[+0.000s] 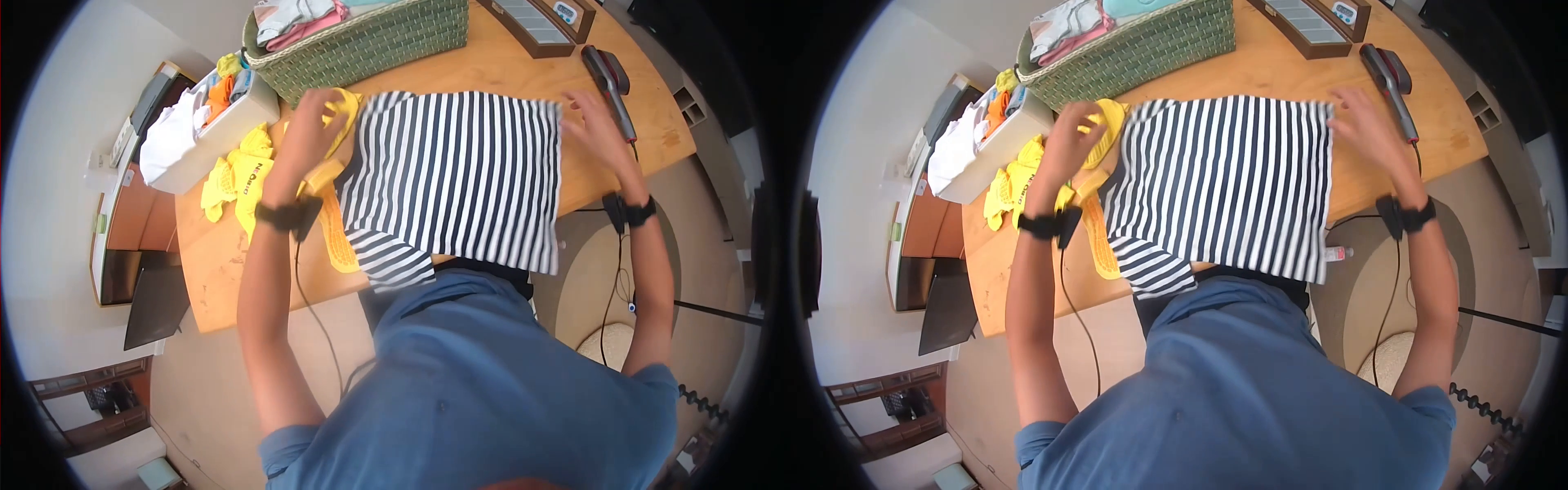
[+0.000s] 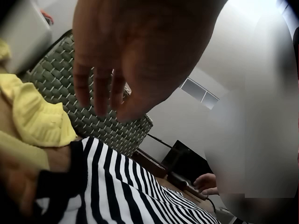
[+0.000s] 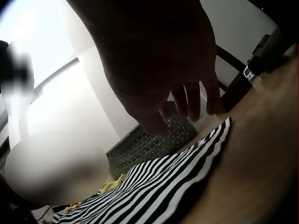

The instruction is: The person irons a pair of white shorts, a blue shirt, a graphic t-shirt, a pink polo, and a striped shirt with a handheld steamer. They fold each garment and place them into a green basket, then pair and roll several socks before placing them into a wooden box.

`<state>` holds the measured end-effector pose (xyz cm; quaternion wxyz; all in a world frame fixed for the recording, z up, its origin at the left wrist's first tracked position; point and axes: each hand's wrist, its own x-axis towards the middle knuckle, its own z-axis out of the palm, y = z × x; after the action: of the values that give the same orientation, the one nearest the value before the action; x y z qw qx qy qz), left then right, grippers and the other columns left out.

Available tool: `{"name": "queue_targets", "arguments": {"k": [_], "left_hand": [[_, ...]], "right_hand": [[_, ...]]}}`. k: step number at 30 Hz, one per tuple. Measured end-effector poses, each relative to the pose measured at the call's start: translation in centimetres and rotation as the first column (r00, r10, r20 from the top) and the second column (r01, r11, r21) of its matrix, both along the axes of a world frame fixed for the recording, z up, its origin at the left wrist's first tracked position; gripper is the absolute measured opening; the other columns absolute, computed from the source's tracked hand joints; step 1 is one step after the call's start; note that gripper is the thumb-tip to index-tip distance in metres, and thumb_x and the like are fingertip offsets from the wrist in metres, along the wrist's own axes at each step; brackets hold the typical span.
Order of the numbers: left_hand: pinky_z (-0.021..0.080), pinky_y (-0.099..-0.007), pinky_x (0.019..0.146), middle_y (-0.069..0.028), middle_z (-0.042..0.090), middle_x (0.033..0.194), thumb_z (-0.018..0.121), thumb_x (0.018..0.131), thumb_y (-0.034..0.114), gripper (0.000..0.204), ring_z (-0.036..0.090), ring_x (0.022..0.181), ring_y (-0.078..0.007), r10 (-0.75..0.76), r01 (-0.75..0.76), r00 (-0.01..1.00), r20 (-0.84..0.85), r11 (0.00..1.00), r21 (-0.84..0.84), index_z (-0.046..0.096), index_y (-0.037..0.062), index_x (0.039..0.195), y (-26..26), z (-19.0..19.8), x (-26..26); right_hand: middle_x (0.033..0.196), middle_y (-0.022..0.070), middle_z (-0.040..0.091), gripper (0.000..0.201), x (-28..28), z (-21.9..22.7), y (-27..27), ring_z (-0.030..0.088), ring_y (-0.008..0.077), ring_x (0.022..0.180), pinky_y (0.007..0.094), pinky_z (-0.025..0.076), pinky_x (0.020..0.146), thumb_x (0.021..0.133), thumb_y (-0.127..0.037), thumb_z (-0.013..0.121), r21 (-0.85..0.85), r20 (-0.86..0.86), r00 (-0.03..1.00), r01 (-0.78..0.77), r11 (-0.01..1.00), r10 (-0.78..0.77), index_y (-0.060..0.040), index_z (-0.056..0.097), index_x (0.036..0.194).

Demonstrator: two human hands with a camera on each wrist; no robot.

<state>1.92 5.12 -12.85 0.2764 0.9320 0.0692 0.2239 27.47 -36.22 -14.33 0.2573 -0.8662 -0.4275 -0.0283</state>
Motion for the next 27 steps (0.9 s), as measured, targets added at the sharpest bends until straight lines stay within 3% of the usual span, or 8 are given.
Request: {"name": "queue_targets", "arguments": {"k": [2,4,8,9,18,21,24,27], "left_hand": [[0.052,-0.0343,0.085,-0.0093,0.064,0.107,0.065,0.083,-0.003,0.030,0.064,0.098,-0.0238,-0.160,0.150,0.980,-0.117,0.985,-0.084,0.061,0.0029,0.113,-1.4,-0.7,-3.4],[0.050,-0.0369,0.091,-0.0103,0.065,0.111,0.062,0.078,-0.007,0.034,0.063,0.103,-0.0272,-0.259,0.272,0.947,-0.190,0.962,0.041,0.063,0.0031,0.111,-2.8,-0.6,-5.4],[0.046,-0.0399,0.098,-0.0123,0.064,0.117,0.059,0.071,-0.011,0.040,0.059,0.110,-0.0323,-0.303,0.354,0.903,-0.306,0.926,0.129,0.068,0.0044,0.107,-4.4,-1.5,-7.1],[0.046,-0.0399,0.099,-0.0112,0.063,0.120,0.060,0.074,-0.008,0.034,0.059,0.113,-0.0300,-0.310,0.380,0.883,-0.353,0.913,0.149,0.070,0.0055,0.104,-4.5,-1.7,-7.1],[0.045,-0.0395,0.099,-0.0101,0.063,0.119,0.064,0.084,0.003,0.015,0.059,0.112,-0.0286,-0.296,0.378,0.883,-0.366,0.909,0.177,0.069,0.0037,0.099,-4.1,-2.3,-7.3],[0.047,-0.0385,0.096,-0.0103,0.064,0.117,0.063,0.089,0.004,0.015,0.060,0.110,-0.0285,-0.328,0.362,0.895,-0.303,0.930,0.062,0.065,0.0018,0.103,-3.9,-1.8,-6.9],[0.048,-0.0356,0.092,-0.0105,0.064,0.114,0.059,0.095,0.007,0.014,0.061,0.105,-0.0262,-0.332,0.306,0.858,-0.393,0.943,-0.128,0.062,0.0007,0.107,-4.1,-0.3,-6.5],[0.048,-0.0307,0.088,-0.0065,0.063,0.107,0.054,0.100,0.009,0.012,0.061,0.098,-0.0179,-0.324,0.196,0.853,-0.410,0.926,-0.323,0.059,0.0011,0.107,-4.3,0.8,-6.0]], "right_hand": [[0.124,0.0154,0.058,0.045,-4.1,-0.1,-1.7,0.054,0.0323,0.121,0.0400,0.042,0.105,0.082,-0.002,0.062,0.023,-0.112,0.968,-0.222,0.975,0.223,-0.0031,0.056,0.126],[0.125,0.0156,0.058,0.048,-7.1,-0.8,-3.0,0.052,0.0347,0.124,0.0411,0.040,0.108,0.073,0.007,0.055,-0.099,-0.130,0.916,-0.393,0.914,0.379,-0.0029,0.057,0.120],[0.132,0.0130,0.055,0.056,-11.5,-1.5,-3.8,0.046,0.0344,0.130,0.0479,0.035,0.112,0.066,0.010,0.059,-0.268,-0.053,0.885,-0.459,0.847,0.463,-0.0079,0.061,0.119],[0.134,0.0117,0.054,0.055,-12.0,-2.0,-4.0,0.045,0.0330,0.132,0.0527,0.033,0.111,0.066,0.007,0.066,-0.297,-0.022,0.898,-0.425,0.855,0.439,-0.0106,0.063,0.118],[0.119,0.0085,0.061,0.034,-11.2,-6.7,-4.6,0.055,0.0289,0.122,0.0537,0.037,0.108,0.073,-0.007,0.074,-0.110,0.208,0.821,-0.520,0.847,0.531,-0.0114,0.067,0.106],[0.120,0.0083,0.060,0.033,-11.4,-5.5,-3.7,0.054,0.0284,0.122,0.0540,0.036,0.109,0.074,-0.003,0.071,-0.172,0.092,0.809,-0.561,0.810,0.580,-0.0120,0.066,0.106],[0.126,0.0083,0.058,0.045,-12.1,-5.1,-2.7,0.052,0.0288,0.126,0.0541,0.034,0.111,0.073,0.002,0.068,-0.104,-0.012,0.840,-0.540,0.835,0.542,-0.0141,0.065,0.114],[0.132,0.0086,0.055,0.059,-12.5,-4.1,-3.4,0.048,0.0296,0.131,0.0544,0.032,0.113,0.070,0.004,0.067,-0.257,0.036,0.830,-0.531,0.807,0.557,-0.0168,0.061,0.125]]}}
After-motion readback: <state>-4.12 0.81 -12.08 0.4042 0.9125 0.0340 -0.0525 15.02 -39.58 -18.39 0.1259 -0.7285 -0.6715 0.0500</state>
